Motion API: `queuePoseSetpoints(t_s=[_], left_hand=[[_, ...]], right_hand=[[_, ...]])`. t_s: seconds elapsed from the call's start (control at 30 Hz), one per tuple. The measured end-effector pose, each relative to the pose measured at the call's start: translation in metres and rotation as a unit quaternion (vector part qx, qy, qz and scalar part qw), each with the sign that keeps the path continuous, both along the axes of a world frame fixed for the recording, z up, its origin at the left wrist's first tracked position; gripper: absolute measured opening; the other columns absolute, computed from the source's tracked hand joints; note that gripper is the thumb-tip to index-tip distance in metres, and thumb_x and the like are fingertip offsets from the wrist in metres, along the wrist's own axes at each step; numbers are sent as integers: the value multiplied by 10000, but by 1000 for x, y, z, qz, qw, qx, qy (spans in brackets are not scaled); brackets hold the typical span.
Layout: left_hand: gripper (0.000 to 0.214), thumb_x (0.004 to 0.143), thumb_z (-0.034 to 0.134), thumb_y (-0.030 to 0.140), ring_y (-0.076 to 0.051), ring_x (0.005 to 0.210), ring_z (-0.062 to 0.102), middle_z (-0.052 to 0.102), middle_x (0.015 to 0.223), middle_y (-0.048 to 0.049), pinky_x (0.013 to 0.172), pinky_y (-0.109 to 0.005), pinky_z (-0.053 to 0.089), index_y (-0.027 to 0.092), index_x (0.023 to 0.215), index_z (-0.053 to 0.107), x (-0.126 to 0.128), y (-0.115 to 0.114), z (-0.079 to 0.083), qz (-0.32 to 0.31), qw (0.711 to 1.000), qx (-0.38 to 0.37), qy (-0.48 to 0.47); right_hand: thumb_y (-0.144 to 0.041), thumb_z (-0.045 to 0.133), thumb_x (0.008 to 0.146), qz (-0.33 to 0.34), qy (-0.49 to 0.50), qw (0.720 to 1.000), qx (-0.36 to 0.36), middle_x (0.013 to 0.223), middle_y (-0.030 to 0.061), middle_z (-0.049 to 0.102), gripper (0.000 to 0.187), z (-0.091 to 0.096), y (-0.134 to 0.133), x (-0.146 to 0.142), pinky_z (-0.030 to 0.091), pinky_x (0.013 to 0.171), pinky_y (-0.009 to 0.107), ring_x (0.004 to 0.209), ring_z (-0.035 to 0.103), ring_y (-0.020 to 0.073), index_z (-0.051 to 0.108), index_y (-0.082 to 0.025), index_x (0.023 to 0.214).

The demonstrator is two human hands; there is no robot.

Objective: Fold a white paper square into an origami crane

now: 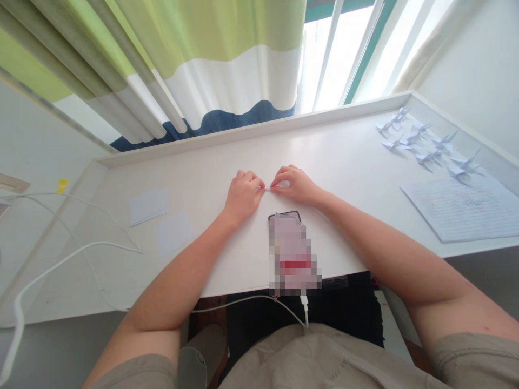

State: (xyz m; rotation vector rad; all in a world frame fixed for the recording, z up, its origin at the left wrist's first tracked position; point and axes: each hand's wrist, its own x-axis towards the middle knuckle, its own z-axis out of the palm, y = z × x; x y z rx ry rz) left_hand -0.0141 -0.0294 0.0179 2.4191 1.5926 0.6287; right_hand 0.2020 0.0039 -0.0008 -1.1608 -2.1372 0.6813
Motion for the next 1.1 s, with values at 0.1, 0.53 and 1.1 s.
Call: queuePoseSetpoints(t_s=[0.1, 0.53, 1.1], left_hand=[[138, 999, 615, 201, -295, 1035, 642, 724, 961, -87, 976, -465, 514, 226, 943, 739, 2, -2, 0, -1, 999, -27, -17], [112, 1023, 600, 250, -286, 1034, 662, 740, 1005, -91, 984, -458, 542, 233, 951, 684, 0, 0, -5, -27, 997, -43, -51], [120, 1000, 610, 262, -326, 1118, 607, 721, 1014, -101, 1023, -525, 497, 247, 883, 628, -5, 7, -7, 23, 998, -59, -29]], right_hand=[[-268, 756, 908, 5, -5, 1000, 10, 1036, 71, 788, 115, -1, 0, -2, 467, 1029, 459, 1022, 659, 283, 858, -265, 856], [-235, 694, 927, 26, -5, 999, 28, 1033, 75, 793, 157, 0, -2, -5, 502, 978, 436, 1009, 676, 278, 833, -254, 859], [-216, 716, 918, 18, -16, 1000, 12, 997, 61, 812, 147, 3, -2, -8, 492, 988, 428, 990, 667, 272, 818, -250, 817]])
